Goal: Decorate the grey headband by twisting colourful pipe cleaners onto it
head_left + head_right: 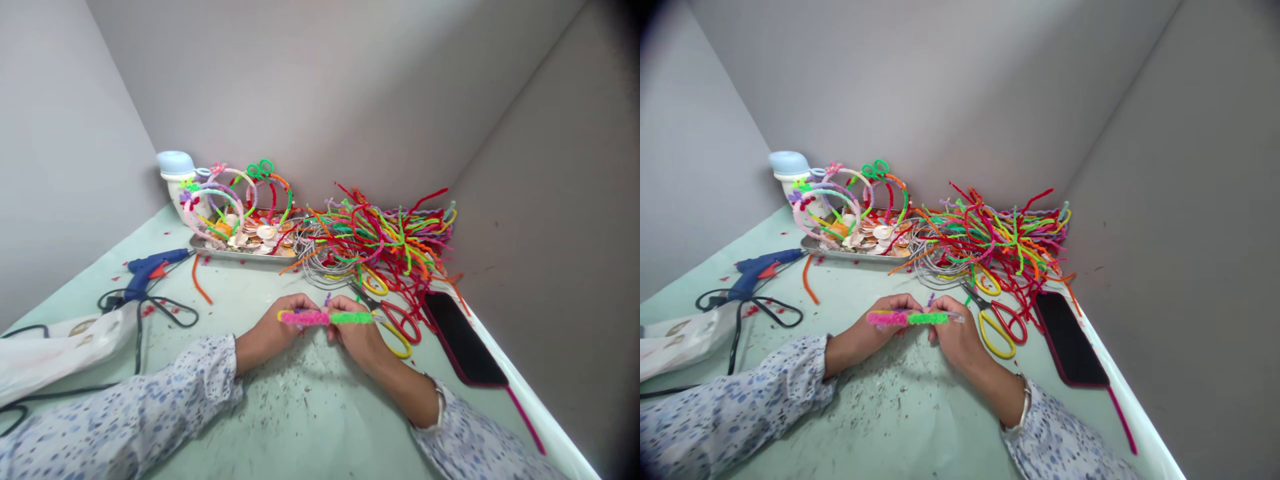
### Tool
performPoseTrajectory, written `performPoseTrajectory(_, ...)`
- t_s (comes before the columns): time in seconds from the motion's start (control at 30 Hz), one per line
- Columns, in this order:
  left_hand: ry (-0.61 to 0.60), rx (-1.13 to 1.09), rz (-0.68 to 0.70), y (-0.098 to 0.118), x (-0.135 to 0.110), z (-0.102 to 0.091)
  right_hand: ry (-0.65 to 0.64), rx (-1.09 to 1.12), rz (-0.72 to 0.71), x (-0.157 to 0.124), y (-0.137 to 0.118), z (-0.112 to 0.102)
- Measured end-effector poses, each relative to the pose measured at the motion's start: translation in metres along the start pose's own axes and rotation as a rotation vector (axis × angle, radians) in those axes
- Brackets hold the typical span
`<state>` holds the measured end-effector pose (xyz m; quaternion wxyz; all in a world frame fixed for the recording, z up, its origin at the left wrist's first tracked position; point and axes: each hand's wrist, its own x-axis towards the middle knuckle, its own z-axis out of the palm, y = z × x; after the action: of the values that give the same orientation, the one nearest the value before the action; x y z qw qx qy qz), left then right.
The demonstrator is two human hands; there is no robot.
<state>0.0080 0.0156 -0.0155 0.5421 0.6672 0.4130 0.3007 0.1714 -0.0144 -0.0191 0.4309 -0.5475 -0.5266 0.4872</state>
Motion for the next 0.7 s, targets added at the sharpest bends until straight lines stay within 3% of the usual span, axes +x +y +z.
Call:
performPoseTrajectory(0.37, 0.029, -0.102, -0.009, -0.0015, 0.0012, -0.0007, 0.063, -0.082, -0.019, -0.0031, -0.0064, 0.0011)
performPoseTrajectory(0.7, 0.016, -0.057, 0.000, -0.0021, 0.0008, -0.0004, 0.069, -0.150, 0.001, -0.0009, -0.0041, 0.0001)
